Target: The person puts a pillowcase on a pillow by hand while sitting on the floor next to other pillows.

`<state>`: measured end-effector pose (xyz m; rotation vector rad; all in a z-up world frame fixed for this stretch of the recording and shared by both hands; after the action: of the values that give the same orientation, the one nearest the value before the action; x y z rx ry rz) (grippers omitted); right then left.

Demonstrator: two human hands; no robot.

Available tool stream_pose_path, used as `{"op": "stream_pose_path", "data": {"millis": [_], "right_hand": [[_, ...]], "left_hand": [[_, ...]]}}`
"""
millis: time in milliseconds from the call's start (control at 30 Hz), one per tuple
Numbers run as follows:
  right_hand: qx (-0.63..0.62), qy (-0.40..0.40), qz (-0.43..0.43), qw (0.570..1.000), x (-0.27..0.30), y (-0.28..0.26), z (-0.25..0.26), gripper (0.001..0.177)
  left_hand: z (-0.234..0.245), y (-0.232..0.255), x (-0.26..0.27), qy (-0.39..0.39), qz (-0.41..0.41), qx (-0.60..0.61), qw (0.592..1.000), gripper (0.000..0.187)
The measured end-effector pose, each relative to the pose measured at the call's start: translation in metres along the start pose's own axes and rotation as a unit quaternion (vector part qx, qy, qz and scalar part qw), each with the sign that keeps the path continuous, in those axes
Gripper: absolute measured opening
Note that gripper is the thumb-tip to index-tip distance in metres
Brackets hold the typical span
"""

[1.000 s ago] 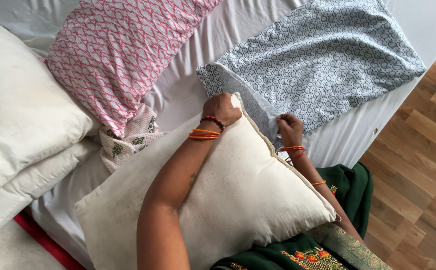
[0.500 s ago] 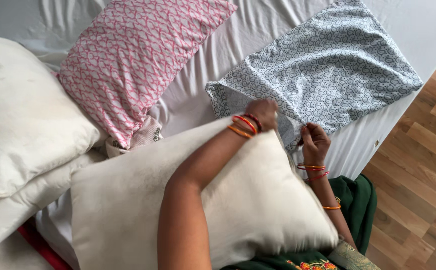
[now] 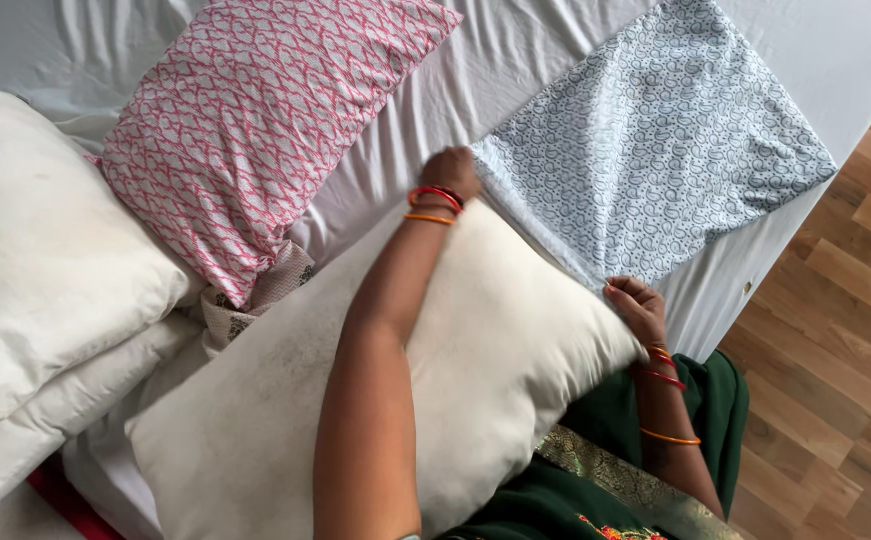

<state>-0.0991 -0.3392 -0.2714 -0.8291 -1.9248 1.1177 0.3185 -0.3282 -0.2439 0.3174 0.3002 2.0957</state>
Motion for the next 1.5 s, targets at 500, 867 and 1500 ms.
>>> {"op": "stream_pose_path", "data": {"millis": [500,867,1500], "right_hand": [[0.288,0.036,0.048,0.956,0.049,-0.062,-0.052,0.022],[0.459,0.128,0.317,0.820,0.107,-0.102,-0.130,0.017],[0.109,0.070,0.145,0.981,0.078,-0.040,-0.132,0.015]], "left_hand": [[0.012,-0.031,0.011,0.025,0.078,-0.050,0.995,0.011],[0.104,0.042,0.060,-0.115,0.073,-0.098,0.986,0.027],[0.077,0.168,0.273,-0.182,-0.304,-0.143,0.924,0.075]]}}
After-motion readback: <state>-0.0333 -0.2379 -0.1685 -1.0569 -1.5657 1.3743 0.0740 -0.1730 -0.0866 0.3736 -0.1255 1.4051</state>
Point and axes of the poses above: each hand's wrist, its own x-axis away from the middle knuckle, its own z-axis out of the back of the hand, y = z × x, the point moved 4 cm from there along -x, towards the middle knuckle, and after that the axes turned 3 degrees about -x, right-handed, at the moved point
